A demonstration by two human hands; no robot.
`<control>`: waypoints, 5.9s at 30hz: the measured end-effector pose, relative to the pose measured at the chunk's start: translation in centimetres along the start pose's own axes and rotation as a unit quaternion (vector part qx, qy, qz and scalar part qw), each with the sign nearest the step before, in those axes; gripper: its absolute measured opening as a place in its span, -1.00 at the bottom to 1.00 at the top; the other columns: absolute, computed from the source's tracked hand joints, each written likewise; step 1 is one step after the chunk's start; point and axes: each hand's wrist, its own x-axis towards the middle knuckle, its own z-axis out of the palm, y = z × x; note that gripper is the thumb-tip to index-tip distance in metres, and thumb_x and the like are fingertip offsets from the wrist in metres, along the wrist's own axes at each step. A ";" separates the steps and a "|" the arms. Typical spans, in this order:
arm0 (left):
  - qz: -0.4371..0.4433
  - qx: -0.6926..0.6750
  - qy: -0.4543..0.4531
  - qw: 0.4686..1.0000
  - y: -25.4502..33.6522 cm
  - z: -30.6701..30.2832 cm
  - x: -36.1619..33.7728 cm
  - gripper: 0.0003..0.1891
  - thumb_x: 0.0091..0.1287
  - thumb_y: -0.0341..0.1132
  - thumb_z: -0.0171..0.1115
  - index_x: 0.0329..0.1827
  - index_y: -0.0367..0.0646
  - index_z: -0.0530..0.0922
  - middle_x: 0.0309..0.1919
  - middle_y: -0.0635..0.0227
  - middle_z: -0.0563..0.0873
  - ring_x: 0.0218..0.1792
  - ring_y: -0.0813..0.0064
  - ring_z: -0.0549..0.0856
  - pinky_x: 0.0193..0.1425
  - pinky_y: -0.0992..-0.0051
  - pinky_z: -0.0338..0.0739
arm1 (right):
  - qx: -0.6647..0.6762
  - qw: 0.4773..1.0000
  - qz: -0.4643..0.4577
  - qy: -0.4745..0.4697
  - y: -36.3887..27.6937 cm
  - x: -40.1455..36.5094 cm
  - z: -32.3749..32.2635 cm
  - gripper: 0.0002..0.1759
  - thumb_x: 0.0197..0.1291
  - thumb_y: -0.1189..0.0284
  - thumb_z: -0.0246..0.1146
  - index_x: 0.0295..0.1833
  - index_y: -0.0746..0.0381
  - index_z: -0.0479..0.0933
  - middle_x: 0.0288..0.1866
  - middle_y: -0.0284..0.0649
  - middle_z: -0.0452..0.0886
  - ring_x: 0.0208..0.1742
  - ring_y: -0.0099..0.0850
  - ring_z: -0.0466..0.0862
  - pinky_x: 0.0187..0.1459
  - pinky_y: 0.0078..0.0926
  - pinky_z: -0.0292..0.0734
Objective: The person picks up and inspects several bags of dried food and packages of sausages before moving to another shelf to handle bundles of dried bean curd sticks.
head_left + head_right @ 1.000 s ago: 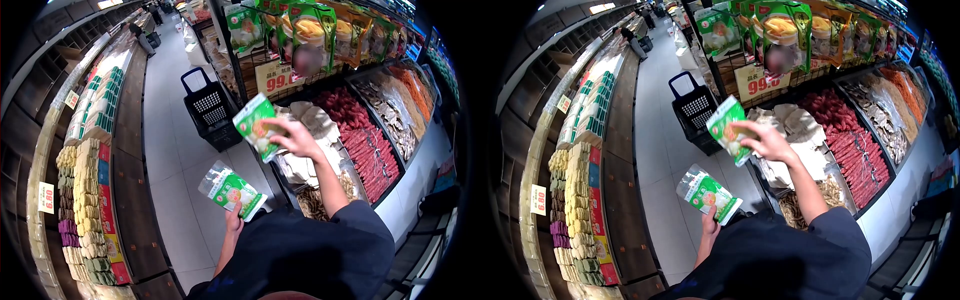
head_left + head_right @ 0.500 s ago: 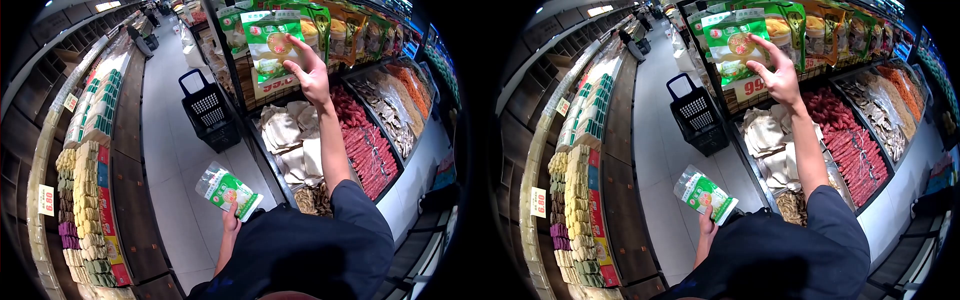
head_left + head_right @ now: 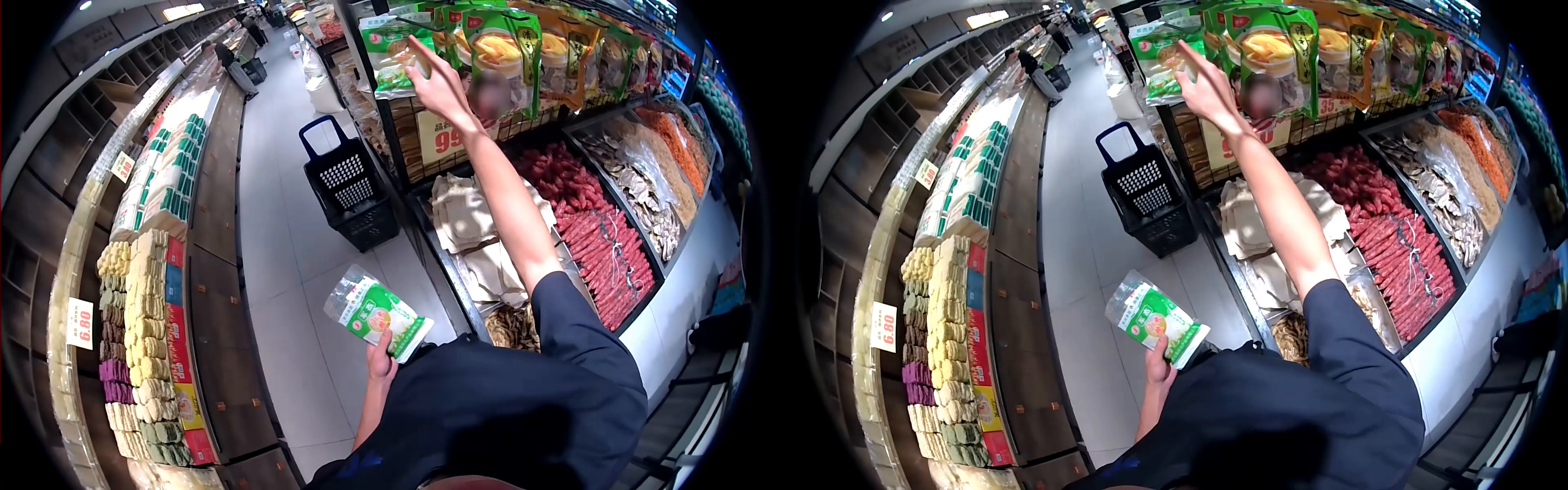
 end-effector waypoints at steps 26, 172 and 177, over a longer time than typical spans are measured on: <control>-0.041 0.016 0.018 0.999 0.2 0.8 0.9 -0.53 0.43 -0.40 0.16 0.36 -0.24 0.29 0.21 0.26 0.50 0.20 0.37 0.52 0.32 0.33 0.43 | 0.087 0.851 0.181 -0.485 -6.5 -25.8 -4.9 -0.12 -0.07 0.35 0.52 0.43 0.09 0.31 0.19 0.02 0.58 0.16 -0.13 0.62 0.18 -0.28 0.52; -0.079 0.125 -0.141 0.979 2.0 2.4 1.5 -0.57 0.47 -0.30 0.03 0.33 -0.30 0.29 0.14 -0.01 0.57 0.09 0.23 0.64 0.11 0.34 0.58 | -0.127 0.945 0.035 0.301 -1.1 -11.9 -7.8 -0.67 0.23 0.44 0.30 0.11 0.22 0.53 -0.11 -0.27 0.54 -0.12 -0.50 0.50 -0.01 -0.52 0.44; -0.086 0.130 -0.156 0.975 1.7 2.8 1.8 -0.59 0.47 -0.31 0.02 0.31 -0.31 0.31 0.11 0.00 0.58 0.07 0.24 0.65 0.10 0.34 0.58 | 0.435 0.797 0.331 0.257 3.3 -12.7 -10.5 -0.27 0.28 0.16 0.31 0.42 0.06 0.10 0.24 -0.04 0.38 0.16 -0.19 0.47 0.27 -0.07 0.35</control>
